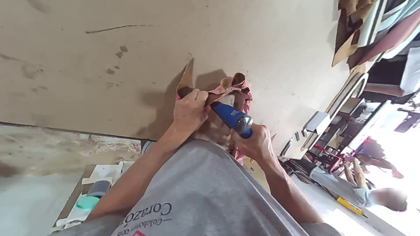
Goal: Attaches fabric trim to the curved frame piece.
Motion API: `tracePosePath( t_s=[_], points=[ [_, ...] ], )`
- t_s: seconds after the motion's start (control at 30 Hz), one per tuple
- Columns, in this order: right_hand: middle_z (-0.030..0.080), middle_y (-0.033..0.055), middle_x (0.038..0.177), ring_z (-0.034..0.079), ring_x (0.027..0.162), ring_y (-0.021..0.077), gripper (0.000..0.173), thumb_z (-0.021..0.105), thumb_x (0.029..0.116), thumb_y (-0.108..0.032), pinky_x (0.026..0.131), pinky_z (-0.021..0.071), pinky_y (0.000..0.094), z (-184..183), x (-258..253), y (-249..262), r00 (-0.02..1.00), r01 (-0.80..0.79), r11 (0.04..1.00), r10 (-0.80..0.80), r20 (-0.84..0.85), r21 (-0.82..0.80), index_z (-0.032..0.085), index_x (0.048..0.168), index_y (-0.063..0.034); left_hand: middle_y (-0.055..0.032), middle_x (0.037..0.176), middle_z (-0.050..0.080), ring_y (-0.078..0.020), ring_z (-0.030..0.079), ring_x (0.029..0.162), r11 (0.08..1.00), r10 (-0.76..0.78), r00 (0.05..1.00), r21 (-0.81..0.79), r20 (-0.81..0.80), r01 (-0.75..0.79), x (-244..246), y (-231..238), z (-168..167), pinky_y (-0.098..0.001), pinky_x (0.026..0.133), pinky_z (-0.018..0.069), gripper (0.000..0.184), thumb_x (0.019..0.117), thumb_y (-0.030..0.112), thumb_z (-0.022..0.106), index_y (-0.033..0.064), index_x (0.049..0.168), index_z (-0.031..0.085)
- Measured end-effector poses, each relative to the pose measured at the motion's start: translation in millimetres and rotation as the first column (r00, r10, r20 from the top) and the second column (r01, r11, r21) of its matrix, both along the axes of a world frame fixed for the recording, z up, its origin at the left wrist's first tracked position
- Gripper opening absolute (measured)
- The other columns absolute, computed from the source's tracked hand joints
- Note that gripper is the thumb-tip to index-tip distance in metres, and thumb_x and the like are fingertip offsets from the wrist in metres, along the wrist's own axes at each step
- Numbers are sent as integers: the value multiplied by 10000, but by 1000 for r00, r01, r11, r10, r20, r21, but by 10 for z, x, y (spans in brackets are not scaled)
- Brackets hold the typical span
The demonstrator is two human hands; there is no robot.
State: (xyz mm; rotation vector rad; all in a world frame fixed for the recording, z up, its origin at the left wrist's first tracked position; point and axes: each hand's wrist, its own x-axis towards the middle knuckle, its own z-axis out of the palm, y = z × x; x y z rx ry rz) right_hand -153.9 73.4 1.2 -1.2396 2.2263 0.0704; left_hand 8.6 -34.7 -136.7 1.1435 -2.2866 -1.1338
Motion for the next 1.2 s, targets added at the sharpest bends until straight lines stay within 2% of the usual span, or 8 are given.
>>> tracePosePath(
  t_s=[0.23,0.4,0.57,0.8,0.9,0.97,1.07,1.2],
  points=[
    [694,23,719,672,648,174,278,680,841,-365,571,520,438,12,126,108,994,-15,999,10,108,52,759,994,-147,-186,988,717,-348,726,836,998,-25,1000,55,-15,26,23,-122,-21,-519,680,583,190,907,107,642,-11,1039,711],
    [716,113,775,704,707,277,394,674,910,-439,631,548,556,224,-270,624,944,282,959,-284,-168,-38,745,1004,-63,-176,1019,731,-319,726,922,989,-72,997,124,-31,75,43,-245,60,-521,828,585,230,990,194,635,-2,1072,723],
    [698,282,1080,673,1016,478,587,602,946,-415,856,480,701,-1,-976,1385,783,551,834,-529,-328,-31,566,1403,-48,-168,1151,719,-302,706,1049,972,-166,982,182,92,147,85,-356,276,-533,942,557,327,1010,256,632,44,1256,674],
    [543,304,1393,499,1299,520,598,629,940,-387,1009,414,707,-646,-932,1659,848,407,865,-477,-232,-293,564,1442,-68,-172,1401,610,-346,548,1324,803,-33,977,-577,211,151,419,317,544,-558,1093,401,581,959,485,622,111,1403,590],
    [531,220,1444,560,1257,443,708,648,928,-514,915,508,657,-687,-516,1177,932,333,910,-357,-57,-248,481,1522,-166,-211,1453,552,-368,533,1339,970,73,929,-243,363,19,389,294,618,-615,1106,409,882,888,542,671,45,1550,367],
    [530,221,1410,605,1156,445,786,711,914,-447,780,552,627,-933,-280,986,946,318,915,-325,15,-250,398,1579,-171,-173,1246,685,-322,685,1104,993,20,904,100,427,-68,277,137,759,-593,953,542,830,892,438,734,112,1559,363],
    [571,246,1344,633,1093,465,659,632,957,-242,745,552,620,-1061,-218,866,960,266,915,-279,1,-303,412,1558,-81,-107,1078,714,-198,724,810,859,-144,981,508,129,59,29,82,1113,-412,716,634,604,944,221,684,146,1490,437],
    [587,272,1282,664,996,463,617,607,965,-180,745,557,631,-889,-300,1024,975,223,943,-220,41,-245,419,1532,-30,-85,1282,656,-159,719,955,671,-321,913,620,-251,406,-447,-28,1613,-338,805,638,628,989,86,586,155,1566,349]
  ],
)
